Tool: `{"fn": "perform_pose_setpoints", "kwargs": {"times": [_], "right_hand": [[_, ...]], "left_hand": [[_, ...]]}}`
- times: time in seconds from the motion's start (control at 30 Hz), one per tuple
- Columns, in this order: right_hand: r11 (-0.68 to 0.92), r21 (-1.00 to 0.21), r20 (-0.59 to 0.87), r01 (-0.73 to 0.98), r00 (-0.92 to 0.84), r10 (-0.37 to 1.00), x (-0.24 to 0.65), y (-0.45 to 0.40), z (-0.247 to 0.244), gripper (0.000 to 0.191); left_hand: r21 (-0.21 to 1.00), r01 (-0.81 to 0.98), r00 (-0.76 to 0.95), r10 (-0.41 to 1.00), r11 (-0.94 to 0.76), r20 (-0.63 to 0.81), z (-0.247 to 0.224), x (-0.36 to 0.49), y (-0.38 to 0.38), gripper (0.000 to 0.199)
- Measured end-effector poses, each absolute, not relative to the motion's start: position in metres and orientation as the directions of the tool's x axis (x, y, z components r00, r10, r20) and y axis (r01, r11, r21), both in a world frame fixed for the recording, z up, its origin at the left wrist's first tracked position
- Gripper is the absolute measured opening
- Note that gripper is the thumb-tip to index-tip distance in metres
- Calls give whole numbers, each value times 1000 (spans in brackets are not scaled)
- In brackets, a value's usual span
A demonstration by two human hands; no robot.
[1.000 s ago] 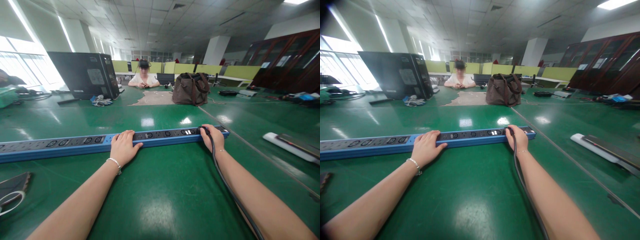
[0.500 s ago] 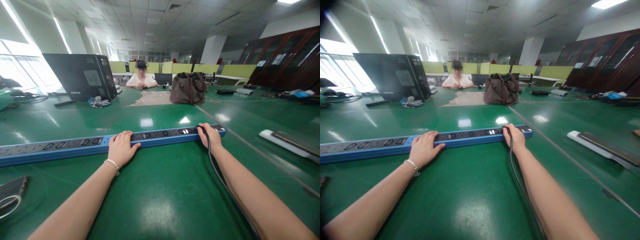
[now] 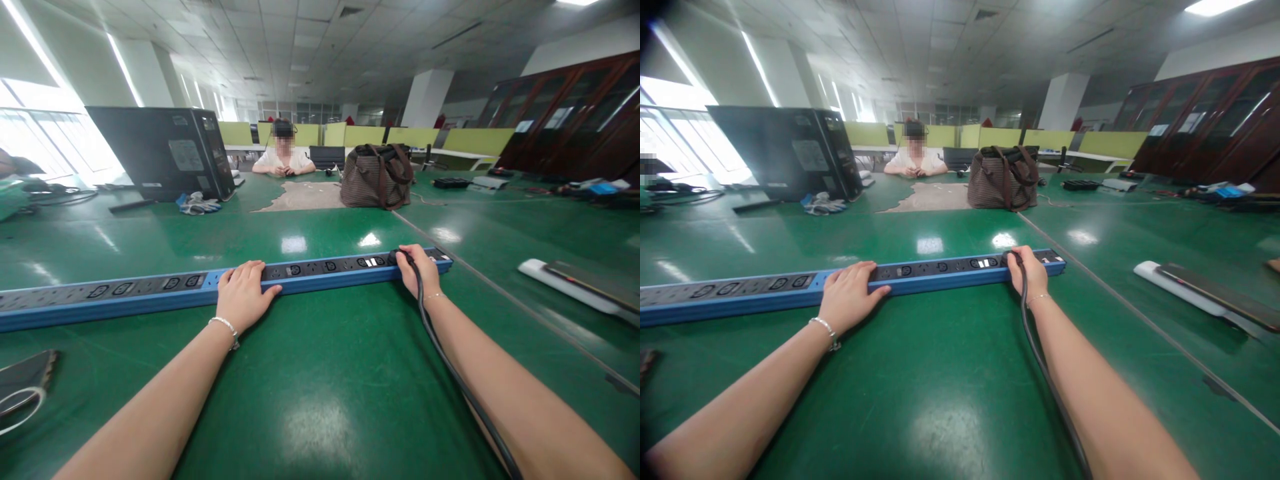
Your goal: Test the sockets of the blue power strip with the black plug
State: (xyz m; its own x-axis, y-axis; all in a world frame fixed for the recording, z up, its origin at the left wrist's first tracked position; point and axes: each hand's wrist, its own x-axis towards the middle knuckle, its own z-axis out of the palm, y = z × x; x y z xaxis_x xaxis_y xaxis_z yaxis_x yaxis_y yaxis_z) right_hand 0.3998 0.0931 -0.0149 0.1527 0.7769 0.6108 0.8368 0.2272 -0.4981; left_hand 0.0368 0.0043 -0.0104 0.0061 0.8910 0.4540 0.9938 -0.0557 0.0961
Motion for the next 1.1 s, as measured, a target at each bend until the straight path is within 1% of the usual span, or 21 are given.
{"fn": "perform_pose_setpoints", "kwargs": {"times": [0.1, 0.17, 0.23, 0.3, 0.37, 0.4, 0.47, 0.53, 0.6, 0.67, 0.83, 0.9, 1.1], "right_hand": [[303, -541, 648, 785, 159, 745, 400, 94, -19, 34], [303, -556, 648, 774, 176, 741, 399, 93, -19, 35], [294, -545, 659, 785, 185, 729, 398, 92, -14, 34], [302, -543, 711, 784, 238, 662, 396, 92, -4, 34], [339, -598, 750, 726, 358, 556, 393, 93, 6, 35], [361, -643, 735, 676, 412, 539, 391, 93, 10, 35], [394, -717, 678, 576, 443, 587, 388, 93, 15, 34], [411, -759, 630, 506, 409, 660, 383, 90, 15, 32], [417, -774, 606, 477, 367, 706, 375, 86, 14, 32], [420, -767, 600, 485, 312, 737, 364, 81, 13, 31], [458, -735, 576, 501, 106, 810, 327, 73, 12, 31], [463, -717, 576, 521, 68, 815, 316, 72, 10, 32], [444, -598, 598, 667, 1, 802, 309, 69, 5, 30]], "left_hand": [[106, 993, 5, 894, -59, 447, -11, 37, 5, 52], [109, 992, 6, 891, -62, 454, -11, 36, 5, 52], [109, 992, 7, 887, -65, 461, -12, 36, 5, 52], [105, 992, 9, 885, -65, 465, -12, 37, 5, 53], [100, 993, 13, 885, -67, 465, -12, 37, 5, 53], [97, 993, 15, 885, -68, 465, -11, 37, 5, 53], [95, 993, 13, 887, -64, 462, -10, 38, 4, 52], [98, 994, 5, 890, -56, 456, -9, 38, 4, 52], [102, 993, 1, 892, -53, 451, -9, 39, 3, 51], [107, 993, 3, 893, -57, 450, -9, 39, 3, 51], [117, 991, -1, 888, -59, 460, -11, 38, 4, 52], [122, 991, -3, 887, -60, 462, -11, 38, 5, 52], [123, 990, 3, 884, -68, 468, -11, 38, 4, 52]]}}
